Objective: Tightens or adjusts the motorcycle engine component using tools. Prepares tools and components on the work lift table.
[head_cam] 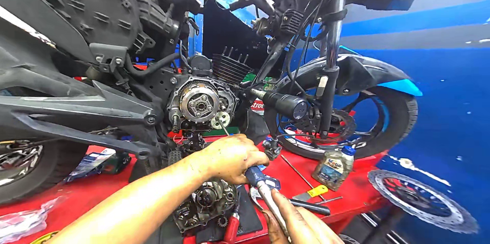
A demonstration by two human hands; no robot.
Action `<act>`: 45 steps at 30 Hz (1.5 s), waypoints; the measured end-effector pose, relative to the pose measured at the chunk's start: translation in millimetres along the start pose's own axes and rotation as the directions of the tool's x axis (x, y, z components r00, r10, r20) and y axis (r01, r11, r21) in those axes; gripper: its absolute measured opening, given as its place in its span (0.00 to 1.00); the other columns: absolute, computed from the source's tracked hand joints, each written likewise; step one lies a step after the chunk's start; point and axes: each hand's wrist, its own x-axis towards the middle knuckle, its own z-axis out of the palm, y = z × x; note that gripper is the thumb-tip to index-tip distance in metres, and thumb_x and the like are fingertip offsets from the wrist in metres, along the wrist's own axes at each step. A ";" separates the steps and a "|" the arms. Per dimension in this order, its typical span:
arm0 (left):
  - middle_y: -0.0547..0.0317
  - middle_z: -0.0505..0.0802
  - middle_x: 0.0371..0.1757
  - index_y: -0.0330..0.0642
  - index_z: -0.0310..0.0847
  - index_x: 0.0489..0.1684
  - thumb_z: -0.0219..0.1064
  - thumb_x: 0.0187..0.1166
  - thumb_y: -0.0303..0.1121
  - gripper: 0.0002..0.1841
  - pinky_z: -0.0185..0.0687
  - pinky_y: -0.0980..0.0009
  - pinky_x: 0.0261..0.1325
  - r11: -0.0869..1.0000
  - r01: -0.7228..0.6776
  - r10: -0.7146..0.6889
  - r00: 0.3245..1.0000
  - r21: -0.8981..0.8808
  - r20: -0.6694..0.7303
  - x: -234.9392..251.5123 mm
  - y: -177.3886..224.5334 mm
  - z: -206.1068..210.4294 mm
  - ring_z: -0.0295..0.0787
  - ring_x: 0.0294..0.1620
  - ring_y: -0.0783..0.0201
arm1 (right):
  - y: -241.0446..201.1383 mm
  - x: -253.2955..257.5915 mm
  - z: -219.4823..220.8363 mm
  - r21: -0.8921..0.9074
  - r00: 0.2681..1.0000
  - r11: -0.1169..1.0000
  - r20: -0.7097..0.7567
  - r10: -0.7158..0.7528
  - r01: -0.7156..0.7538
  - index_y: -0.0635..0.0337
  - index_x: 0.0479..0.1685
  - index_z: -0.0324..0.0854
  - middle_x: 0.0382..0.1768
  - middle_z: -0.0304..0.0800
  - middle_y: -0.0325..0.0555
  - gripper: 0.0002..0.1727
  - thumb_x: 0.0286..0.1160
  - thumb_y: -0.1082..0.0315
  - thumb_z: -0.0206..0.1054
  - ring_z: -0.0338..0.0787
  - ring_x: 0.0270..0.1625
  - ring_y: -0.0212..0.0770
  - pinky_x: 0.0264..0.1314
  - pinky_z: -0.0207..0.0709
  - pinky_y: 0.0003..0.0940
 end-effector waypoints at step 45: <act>0.51 0.95 0.43 0.37 0.90 0.47 0.62 0.84 0.28 0.10 0.89 0.60 0.58 0.921 -0.061 0.224 0.891 0.384 -0.396 -18.1 26.1 -0.9 0.93 0.50 0.53 | 30.0 -1.6 -18.1 0.346 0.934 0.869 0.184 0.307 -0.354 0.57 0.27 0.82 0.15 0.82 0.39 0.34 0.94 0.41 0.45 0.81 0.15 0.32 0.15 0.75 0.35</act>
